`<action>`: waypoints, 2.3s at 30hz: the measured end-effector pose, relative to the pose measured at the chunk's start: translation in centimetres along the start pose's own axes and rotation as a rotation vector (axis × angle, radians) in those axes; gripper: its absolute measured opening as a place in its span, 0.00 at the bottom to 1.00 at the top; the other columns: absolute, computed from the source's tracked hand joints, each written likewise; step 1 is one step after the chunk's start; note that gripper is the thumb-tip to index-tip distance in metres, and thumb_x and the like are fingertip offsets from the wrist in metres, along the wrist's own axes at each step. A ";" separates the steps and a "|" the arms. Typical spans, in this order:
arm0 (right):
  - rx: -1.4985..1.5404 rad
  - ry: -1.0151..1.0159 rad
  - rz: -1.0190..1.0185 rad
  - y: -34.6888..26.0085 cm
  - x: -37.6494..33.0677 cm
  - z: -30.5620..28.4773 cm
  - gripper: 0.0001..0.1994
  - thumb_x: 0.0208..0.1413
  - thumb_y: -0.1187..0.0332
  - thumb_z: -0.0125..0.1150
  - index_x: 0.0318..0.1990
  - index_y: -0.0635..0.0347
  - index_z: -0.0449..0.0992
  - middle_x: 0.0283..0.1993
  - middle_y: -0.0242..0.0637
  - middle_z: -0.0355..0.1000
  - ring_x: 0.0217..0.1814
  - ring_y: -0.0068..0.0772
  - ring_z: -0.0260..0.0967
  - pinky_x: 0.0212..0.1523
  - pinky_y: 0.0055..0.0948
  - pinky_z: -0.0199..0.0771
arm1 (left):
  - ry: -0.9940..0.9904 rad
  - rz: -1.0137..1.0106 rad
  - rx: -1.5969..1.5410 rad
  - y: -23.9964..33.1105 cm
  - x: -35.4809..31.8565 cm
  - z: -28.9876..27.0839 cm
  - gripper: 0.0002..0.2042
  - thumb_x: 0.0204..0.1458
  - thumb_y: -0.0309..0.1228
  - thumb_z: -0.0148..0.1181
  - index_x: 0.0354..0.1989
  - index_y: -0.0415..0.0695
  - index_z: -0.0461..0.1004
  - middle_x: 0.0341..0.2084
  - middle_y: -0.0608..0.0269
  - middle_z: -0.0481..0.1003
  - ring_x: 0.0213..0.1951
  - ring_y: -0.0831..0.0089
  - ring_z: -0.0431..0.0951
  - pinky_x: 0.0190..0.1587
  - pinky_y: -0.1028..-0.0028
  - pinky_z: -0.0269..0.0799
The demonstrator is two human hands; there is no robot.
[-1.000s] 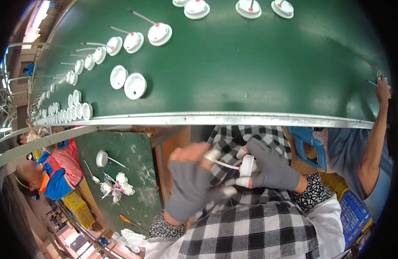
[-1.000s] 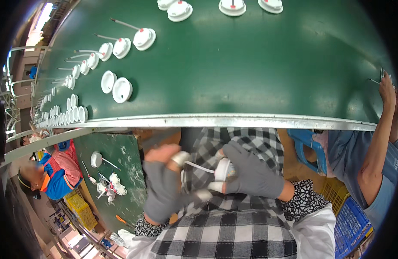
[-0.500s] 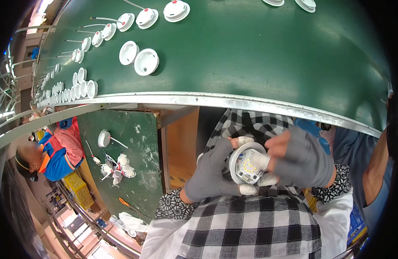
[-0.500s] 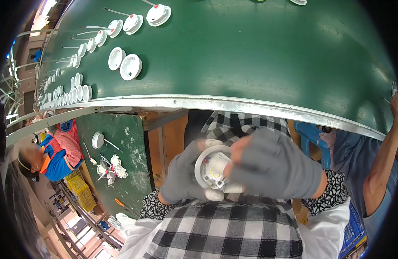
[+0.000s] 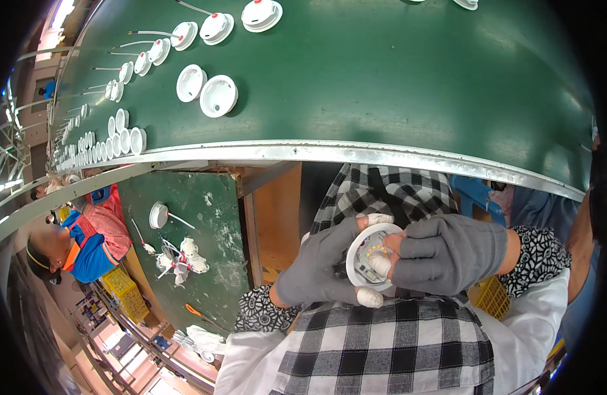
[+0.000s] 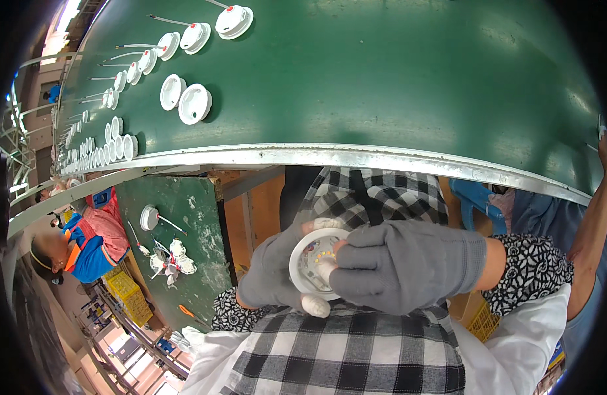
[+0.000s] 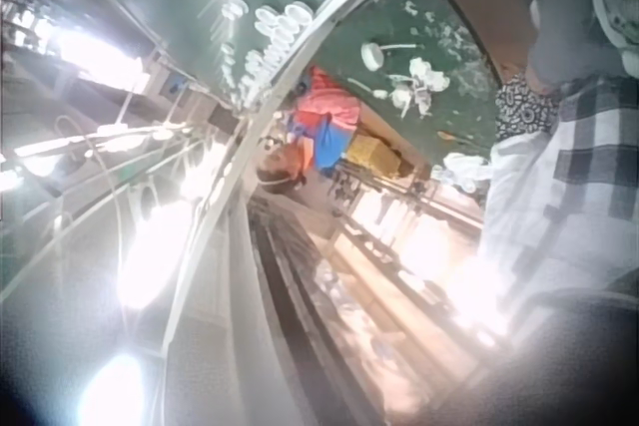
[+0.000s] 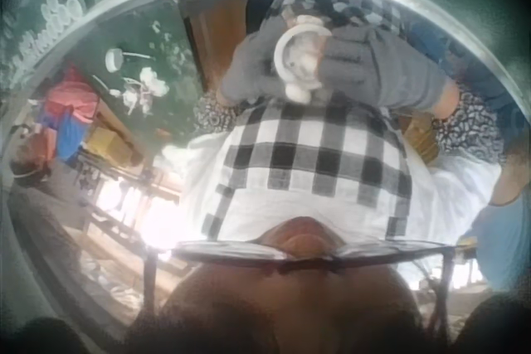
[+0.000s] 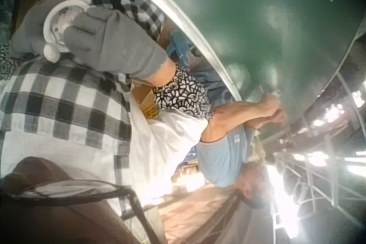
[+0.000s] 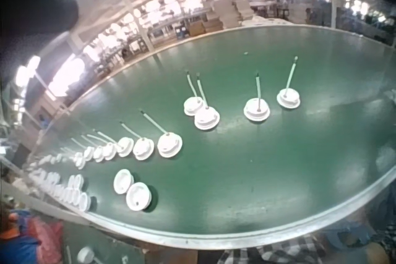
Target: The person assembles LED light fixtures by inserting circuit boards into plastic housings, pressing the components together by hand, and placing the assembled lights onto the conveyor belt.
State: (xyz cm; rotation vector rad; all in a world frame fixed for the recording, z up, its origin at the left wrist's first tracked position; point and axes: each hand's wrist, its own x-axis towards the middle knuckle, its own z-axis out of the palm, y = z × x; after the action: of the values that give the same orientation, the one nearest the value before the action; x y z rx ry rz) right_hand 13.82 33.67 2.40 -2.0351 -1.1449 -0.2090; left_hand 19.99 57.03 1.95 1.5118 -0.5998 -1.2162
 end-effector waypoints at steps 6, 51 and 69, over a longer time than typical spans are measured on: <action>-0.102 -0.055 -0.064 1.5 0.3 -0.5 0.09 0.38 0.68 0.62 0.31 0.57 0.75 0.39 0.29 0.68 0.43 0.29 0.69 0.47 0.29 0.74 | 0.003 0.113 0.114 0.6 0.3 -0.4 0.42 0.44 0.41 0.72 0.65 0.38 0.54 0.50 0.54 0.72 0.51 0.67 0.75 0.53 0.72 0.70; 0.815 0.050 1.159 2.3 2.1 2.1 0.22 0.55 0.54 0.55 0.47 0.65 0.76 0.35 0.42 0.78 0.36 0.33 0.78 0.41 0.28 0.76 | 0.134 0.068 -0.052 -1.7 2.5 -1.1 0.49 0.27 0.37 0.82 0.59 0.42 0.55 0.49 0.59 0.69 0.52 0.71 0.71 0.54 0.70 0.70; 0.860 0.339 1.237 0.8 1.6 6.3 0.18 0.54 0.60 0.56 0.47 0.63 0.75 0.40 0.42 0.77 0.41 0.32 0.76 0.42 0.29 0.74 | 0.419 0.282 0.264 -4.3 2.6 0.9 0.43 0.30 0.42 0.80 0.53 0.39 0.60 0.42 0.57 0.73 0.43 0.70 0.79 0.44 0.73 0.77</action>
State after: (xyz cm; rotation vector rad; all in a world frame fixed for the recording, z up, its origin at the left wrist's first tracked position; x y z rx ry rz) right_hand 14.00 38.87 -1.62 -1.4710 0.3381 0.4674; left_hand 19.21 55.81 -2.95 1.7684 -0.6784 -0.5963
